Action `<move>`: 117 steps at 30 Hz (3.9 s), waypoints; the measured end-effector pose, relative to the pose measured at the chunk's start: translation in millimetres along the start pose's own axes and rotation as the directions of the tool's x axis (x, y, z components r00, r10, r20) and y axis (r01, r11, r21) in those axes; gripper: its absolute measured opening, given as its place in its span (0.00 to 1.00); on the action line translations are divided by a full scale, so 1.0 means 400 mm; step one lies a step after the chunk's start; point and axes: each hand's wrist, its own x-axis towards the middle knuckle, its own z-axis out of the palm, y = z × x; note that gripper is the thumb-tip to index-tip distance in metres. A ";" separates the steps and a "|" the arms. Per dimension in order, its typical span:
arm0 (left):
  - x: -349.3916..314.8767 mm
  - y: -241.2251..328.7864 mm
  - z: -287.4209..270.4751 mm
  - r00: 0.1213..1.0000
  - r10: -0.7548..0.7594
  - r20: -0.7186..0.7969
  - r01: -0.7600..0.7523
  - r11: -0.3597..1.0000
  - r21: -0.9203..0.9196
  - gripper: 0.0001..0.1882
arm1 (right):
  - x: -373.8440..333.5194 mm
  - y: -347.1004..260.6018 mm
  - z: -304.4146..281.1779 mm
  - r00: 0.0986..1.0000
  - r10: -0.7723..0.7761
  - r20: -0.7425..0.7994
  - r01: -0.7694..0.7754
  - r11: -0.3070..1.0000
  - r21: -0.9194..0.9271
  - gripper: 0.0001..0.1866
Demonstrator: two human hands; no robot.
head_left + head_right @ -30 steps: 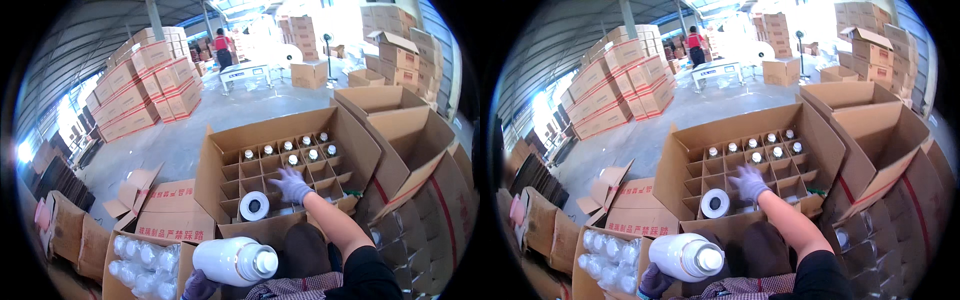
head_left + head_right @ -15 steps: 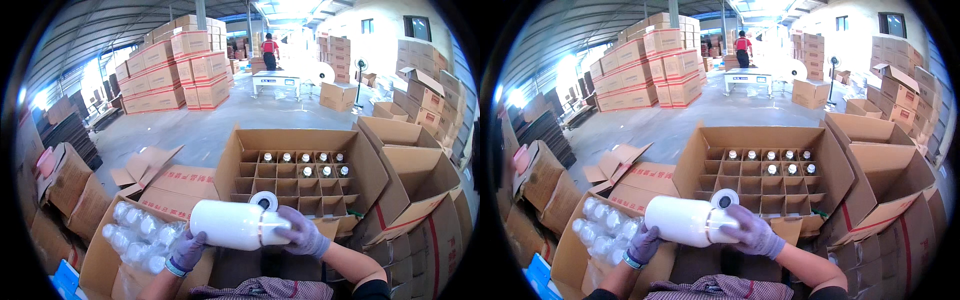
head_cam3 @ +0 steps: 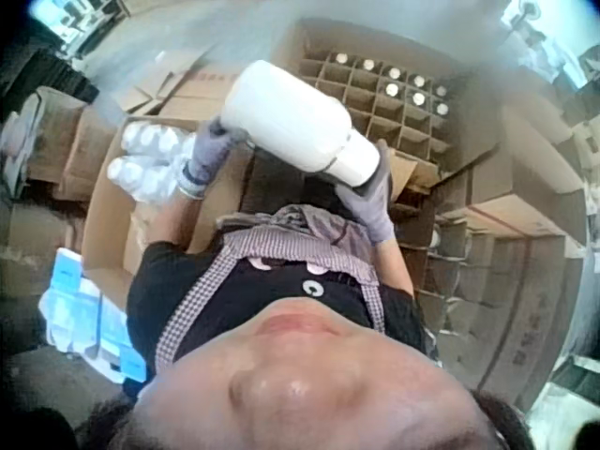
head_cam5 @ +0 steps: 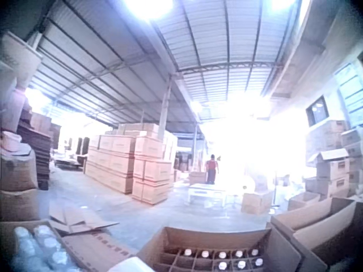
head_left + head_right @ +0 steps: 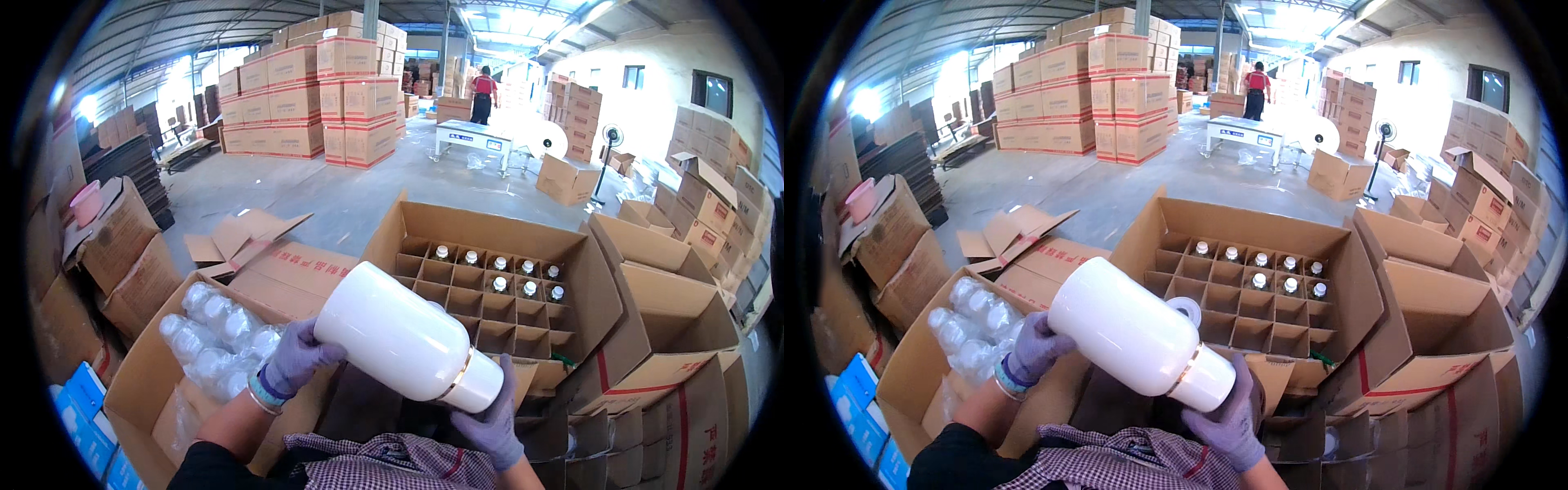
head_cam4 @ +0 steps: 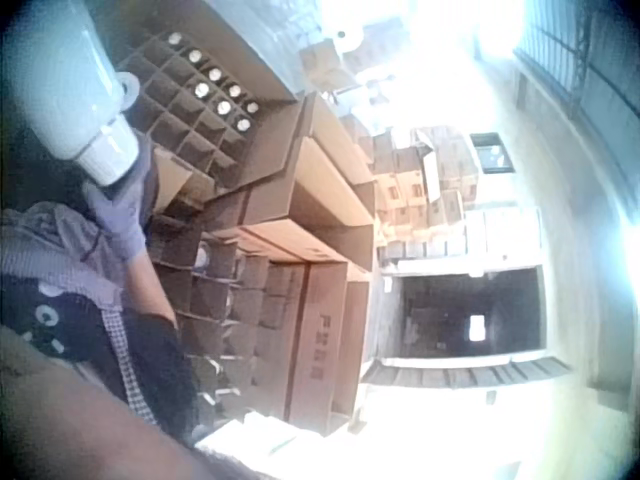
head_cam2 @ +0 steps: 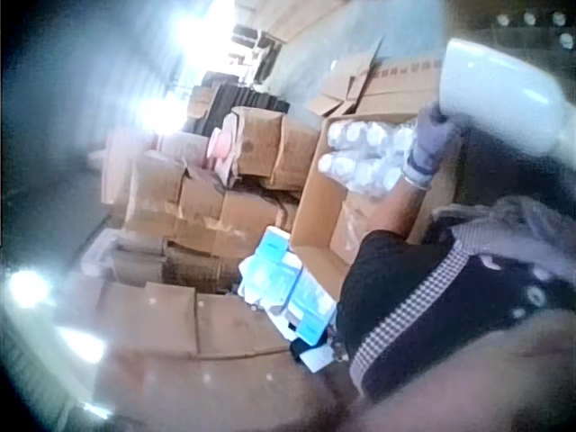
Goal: The person sits on the floor in a warehouse and packs white thermos flasks into a cardboard box with dividers. They wrap each flask in bubble wrap, place it into a compartment, and occasionally seal the box with tape.
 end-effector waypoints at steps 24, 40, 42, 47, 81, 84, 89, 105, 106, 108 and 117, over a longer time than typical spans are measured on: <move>0.219 -0.448 0.235 0.763 0.201 0.615 -0.437 0.861 0.261 0.20 | 0.091 0.141 0.084 0.977 -0.121 0.175 0.207 0.734 -0.646 0.16; 0.263 -0.124 0.084 0.604 0.624 -0.495 -0.329 0.761 0.558 0.38 | 0.086 0.184 0.071 1.000 -0.002 0.017 0.012 0.780 -0.626 0.09; 0.290 -0.048 -0.019 0.492 0.635 -0.596 -0.296 0.765 0.572 0.46 | 0.087 0.180 0.075 1.000 -0.018 0.026 0.030 0.800 -0.599 0.09; 0.290 0.079 -0.135 0.612 0.647 -0.455 -0.243 0.701 0.671 0.49 | 0.088 0.200 0.069 0.994 -0.106 0.030 0.101 0.774 -0.624 0.08; 0.338 0.222 -0.159 0.358 0.718 -0.596 -0.586 0.670 0.456 0.48 | 0.088 0.193 0.062 0.989 -0.142 0.052 0.143 0.770 -0.622 0.09; 0.337 0.233 -0.160 0.351 0.729 -0.588 -0.598 0.658 0.458 0.48 | 0.084 0.196 0.062 0.987 -0.151 0.048 0.149 0.779 -0.609 0.09; 0.324 0.211 -0.131 0.420 0.688 -0.592 -0.499 0.719 0.483 0.49 | 0.082 0.193 0.064 0.994 -0.105 0.017 0.095 0.810 -0.579 0.09; 0.346 0.171 -0.085 0.546 0.659 -0.517 -0.605 0.737 0.302 0.51 | 0.084 0.196 0.060 0.992 -0.122 0.034 0.119 0.796 -0.594 0.08; 0.345 0.170 -0.083 0.555 0.657 -0.510 -0.603 0.740 0.297 0.52 | 0.083 0.196 0.060 0.992 -0.119 0.035 0.117 0.795 -0.595 0.08; 0.343 0.172 -0.069 0.544 0.654 -0.526 -0.593 0.743 0.310 0.49 | 0.082 0.196 0.057 0.991 -0.129 0.039 0.126 0.790 -0.600 0.08; 0.268 -0.171 0.092 0.869 0.439 0.229 -0.491 0.709 0.506 0.22 | 0.082 0.206 0.054 0.991 -0.127 0.049 0.130 0.788 -0.602 0.08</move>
